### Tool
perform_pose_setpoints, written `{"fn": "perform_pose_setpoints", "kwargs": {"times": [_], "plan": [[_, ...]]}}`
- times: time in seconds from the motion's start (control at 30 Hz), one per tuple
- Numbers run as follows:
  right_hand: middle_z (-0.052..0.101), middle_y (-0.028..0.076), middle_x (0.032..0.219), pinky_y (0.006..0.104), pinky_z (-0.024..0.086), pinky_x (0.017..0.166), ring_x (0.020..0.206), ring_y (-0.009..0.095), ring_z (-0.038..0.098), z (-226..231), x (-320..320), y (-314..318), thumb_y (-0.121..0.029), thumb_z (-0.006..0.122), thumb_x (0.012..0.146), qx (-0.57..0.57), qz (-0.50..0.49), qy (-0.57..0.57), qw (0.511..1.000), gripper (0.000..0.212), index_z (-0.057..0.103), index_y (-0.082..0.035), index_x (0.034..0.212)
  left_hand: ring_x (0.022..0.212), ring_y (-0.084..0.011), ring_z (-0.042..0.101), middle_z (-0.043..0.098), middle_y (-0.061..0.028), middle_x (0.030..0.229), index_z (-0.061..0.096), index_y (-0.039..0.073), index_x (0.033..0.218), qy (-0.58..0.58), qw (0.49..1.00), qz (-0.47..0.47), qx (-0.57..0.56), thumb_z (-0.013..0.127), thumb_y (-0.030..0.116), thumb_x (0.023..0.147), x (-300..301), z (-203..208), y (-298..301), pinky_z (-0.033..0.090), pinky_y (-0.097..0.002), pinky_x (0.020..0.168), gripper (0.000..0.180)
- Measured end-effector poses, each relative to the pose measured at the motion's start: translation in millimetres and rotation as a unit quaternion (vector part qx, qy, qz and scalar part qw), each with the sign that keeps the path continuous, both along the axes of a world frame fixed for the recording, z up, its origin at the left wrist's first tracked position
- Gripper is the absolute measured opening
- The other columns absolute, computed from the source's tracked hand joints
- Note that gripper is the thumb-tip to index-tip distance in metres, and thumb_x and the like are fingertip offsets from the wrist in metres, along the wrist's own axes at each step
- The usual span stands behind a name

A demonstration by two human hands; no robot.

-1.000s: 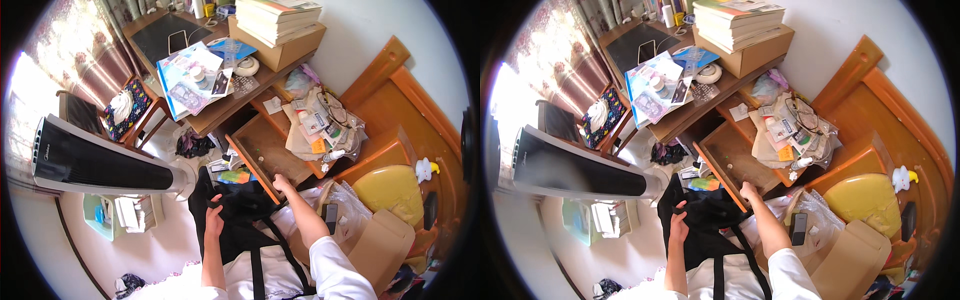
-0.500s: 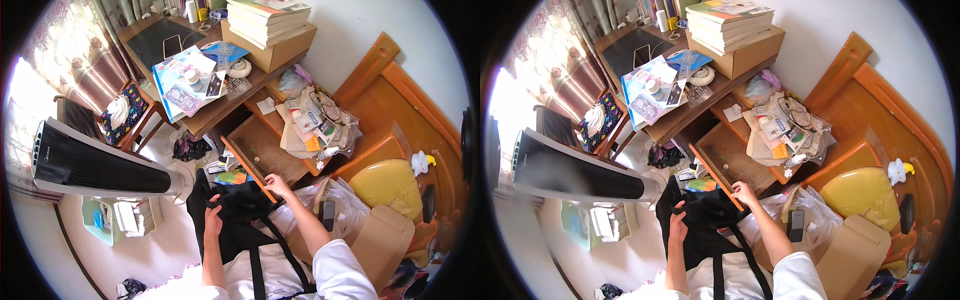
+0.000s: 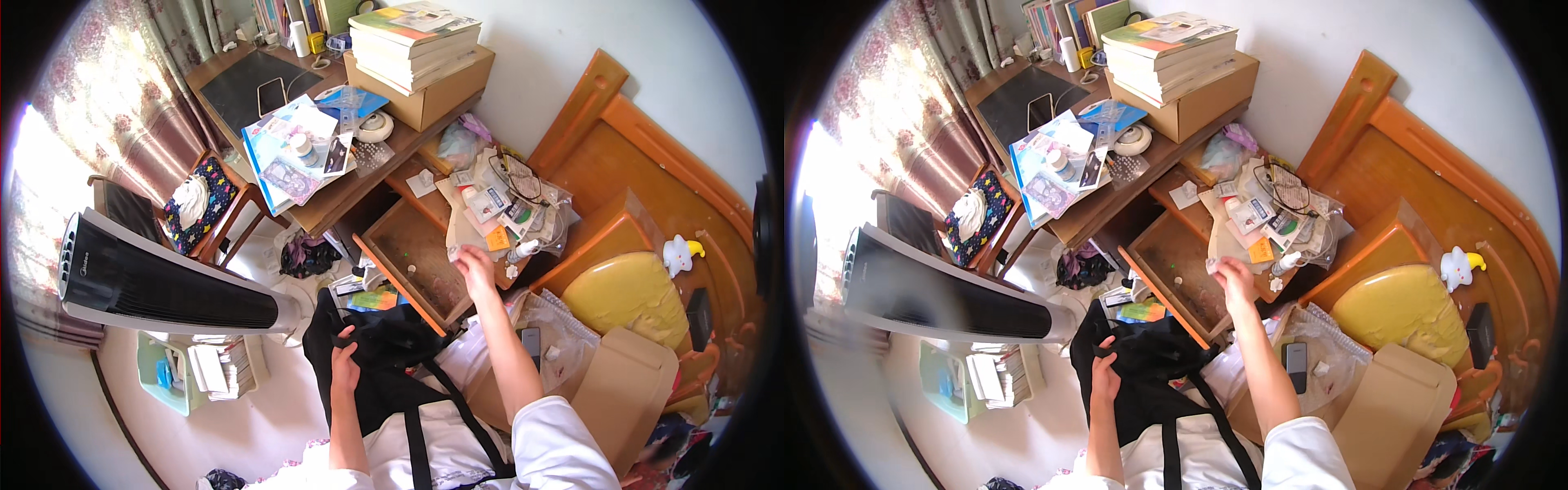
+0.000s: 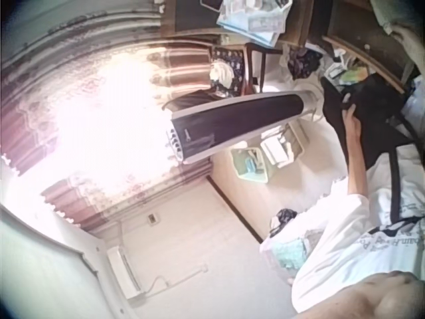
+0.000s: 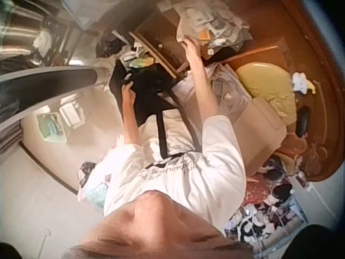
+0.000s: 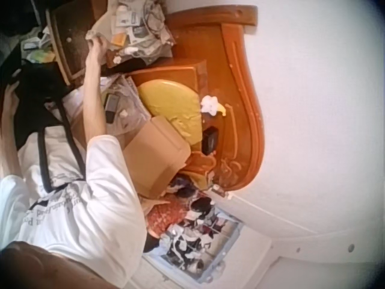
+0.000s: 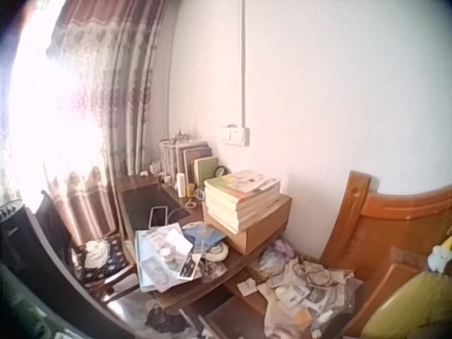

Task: Searching for and picking up various items from a cluttered desk and drawer.

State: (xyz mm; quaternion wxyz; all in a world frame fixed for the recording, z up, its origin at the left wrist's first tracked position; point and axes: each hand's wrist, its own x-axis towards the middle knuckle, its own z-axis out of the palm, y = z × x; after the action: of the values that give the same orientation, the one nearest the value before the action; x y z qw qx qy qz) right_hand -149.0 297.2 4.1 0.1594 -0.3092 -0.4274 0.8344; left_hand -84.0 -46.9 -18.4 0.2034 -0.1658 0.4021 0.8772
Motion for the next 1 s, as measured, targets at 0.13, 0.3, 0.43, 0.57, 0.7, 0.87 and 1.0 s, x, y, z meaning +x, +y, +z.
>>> {"fn": "perform_pose_setpoints", "kwargs": {"times": [0.13, 0.3, 0.43, 0.57, 0.7, 0.87, 1.0], "plan": [[0.063, 0.012, 0.094, 0.0315, 0.055, 0.077, 0.083, 0.02, 0.064, 20, -46, 16, 0.001, 0.061, 0.081, 0.003, 0.014, 0.021, 1.0, 0.014, 0.057, 0.0, 0.094, 0.11, -0.0175, 0.05, 0.055, -0.0051, 0.114, 0.054, 0.003, 0.122, 0.0, 1.0, -0.001, -0.005, 0.055, -0.003, 0.08, -1, 3, 2, 0.036, -0.028, 0.098, 0.043], [0.062, 0.015, 0.089, 0.0365, 0.058, 0.076, 0.081, 0.024, 0.064, 13, -108, 3, 0.006, 0.058, 0.08, -0.061, -0.108, -0.037, 0.992, 0.011, 0.055, 0.003, 0.091, 0.11, -0.017, 0.05, 0.055, -0.0045, 0.114, 0.055, 0.003, 0.122, -0.014, 1.0, 0.005, -0.014, 0.055, -0.003, 0.08, -3, 2, 2, 0.037, -0.0274, 0.098, 0.042], [0.062, 0.015, 0.092, 0.0347, 0.059, 0.075, 0.081, 0.025, 0.063, -3, -137, -17, 0.008, 0.058, 0.08, -0.136, -0.169, -0.07, 0.974, 0.011, 0.057, 0.005, 0.091, 0.111, -0.0171, 0.049, 0.055, -0.0045, 0.115, 0.055, 0.002, 0.122, -0.016, 1.0, 0.003, -0.012, 0.056, -0.003, 0.08, -5, 3, 4, 0.036, -0.0274, 0.098, 0.042], [0.062, 0.015, 0.093, 0.0307, 0.059, 0.072, 0.082, 0.023, 0.063, -15, -159, -19, 0.008, 0.059, 0.08, -0.205, -0.255, -0.068, 0.943, 0.006, 0.059, 0.005, 0.086, 0.113, -0.0172, 0.048, 0.055, -0.0051, 0.115, 0.056, 0.002, 0.12, -0.024, 1.0, 0.006, -0.002, 0.056, -0.002, 0.08, -1, -7, 2, 0.035, -0.0277, 0.099, 0.041], [0.061, 0.014, 0.092, 0.0311, 0.059, 0.072, 0.084, 0.022, 0.063, -17, -163, -25, 0.007, 0.059, 0.081, -0.191, -0.293, -0.086, 0.933, 0.006, 0.059, 0.004, 0.086, 0.113, -0.0173, 0.049, 0.055, -0.0054, 0.116, 0.056, 0.002, 0.12, -0.022, 0.999, 0.006, -0.025, 0.056, -0.002, 0.081, -1, 0, 4, 0.035, -0.028, 0.1, 0.039], [0.062, 0.012, 0.091, 0.0355, 0.056, 0.078, 0.084, 0.02, 0.062, -29, -106, -64, 0.001, 0.058, 0.085, -0.073, -0.197, 0.048, 0.977, 0.006, 0.057, 0.0, 0.091, 0.111, -0.0178, 0.05, 0.056, -0.0064, 0.116, 0.055, 0.001, 0.12, -0.021, 1.0, 0.007, -0.005, 0.055, -0.002, 0.081, -5, 7, 4, 0.036, -0.0281, 0.099, 0.039], [0.063, 0.008, 0.083, 0.032, 0.055, 0.07, 0.073, 0.019, 0.063, -44, -41, -84, -0.007, 0.057, 0.088, -0.054, -0.002, -0.079, 0.995, 0.013, 0.059, -0.004, 0.1, 0.11, -0.0181, 0.051, 0.057, -0.0067, 0.115, 0.055, 0.0, 0.12, -0.018, 1.0, 0.007, -0.002, 0.055, -0.003, 0.082, -4, 10, 1, 0.037, -0.0282, 0.098, 0.039]]}}
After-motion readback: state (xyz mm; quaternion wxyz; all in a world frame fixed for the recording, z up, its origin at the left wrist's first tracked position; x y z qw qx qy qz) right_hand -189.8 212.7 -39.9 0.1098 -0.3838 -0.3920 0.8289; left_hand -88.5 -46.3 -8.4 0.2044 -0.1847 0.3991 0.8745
